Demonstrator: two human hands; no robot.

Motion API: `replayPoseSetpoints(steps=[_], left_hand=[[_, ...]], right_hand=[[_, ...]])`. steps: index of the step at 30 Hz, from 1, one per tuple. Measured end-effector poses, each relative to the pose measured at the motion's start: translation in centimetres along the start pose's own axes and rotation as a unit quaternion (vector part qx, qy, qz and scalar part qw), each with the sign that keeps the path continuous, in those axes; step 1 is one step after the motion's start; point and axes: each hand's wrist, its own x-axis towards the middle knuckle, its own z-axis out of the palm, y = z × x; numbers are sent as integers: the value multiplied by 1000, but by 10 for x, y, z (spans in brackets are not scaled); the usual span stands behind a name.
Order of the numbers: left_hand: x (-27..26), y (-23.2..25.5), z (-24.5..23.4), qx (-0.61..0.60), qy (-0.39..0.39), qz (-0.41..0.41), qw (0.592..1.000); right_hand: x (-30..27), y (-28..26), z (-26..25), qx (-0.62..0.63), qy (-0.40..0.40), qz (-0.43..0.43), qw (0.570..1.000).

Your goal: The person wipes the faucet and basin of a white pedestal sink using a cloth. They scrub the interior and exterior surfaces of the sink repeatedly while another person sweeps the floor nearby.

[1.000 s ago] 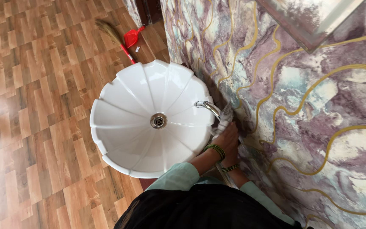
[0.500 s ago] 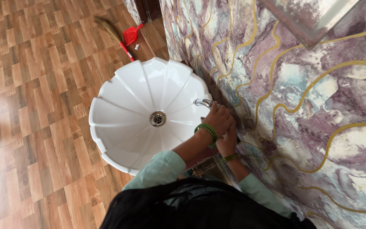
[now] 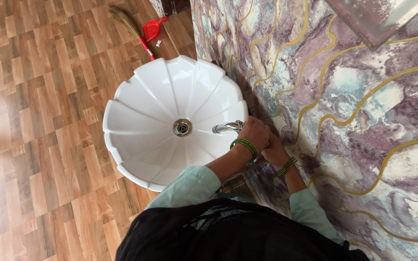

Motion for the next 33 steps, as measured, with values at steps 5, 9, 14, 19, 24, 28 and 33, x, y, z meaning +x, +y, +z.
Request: replayPoseSetpoints(steps=[5,9,14,19,24,28,33], left_hand=[[-12,-10,-6,-71,81,21,994],[-20,-32,-17,-131,57,9,990],[-43,-72,-1,-321,137,-77,934],[-62,-78,38,-418,253,-125,863],[-76,-86,88,-565,207,-241,761],[-85,-90,148,-605,238,-275,708],[-95,-97,173,-642,206,-341,656]], right_hand=[[-19,-39,52,-51,216,-117,968],[-25,-88,62,-78,231,-144,959],[-7,-148,70,-351,178,-212,894],[11,-178,95,-552,129,-187,802],[37,-169,126,-677,69,-146,718],[56,-150,155,-781,4,-107,616],[70,-134,186,-851,-33,-100,514]])
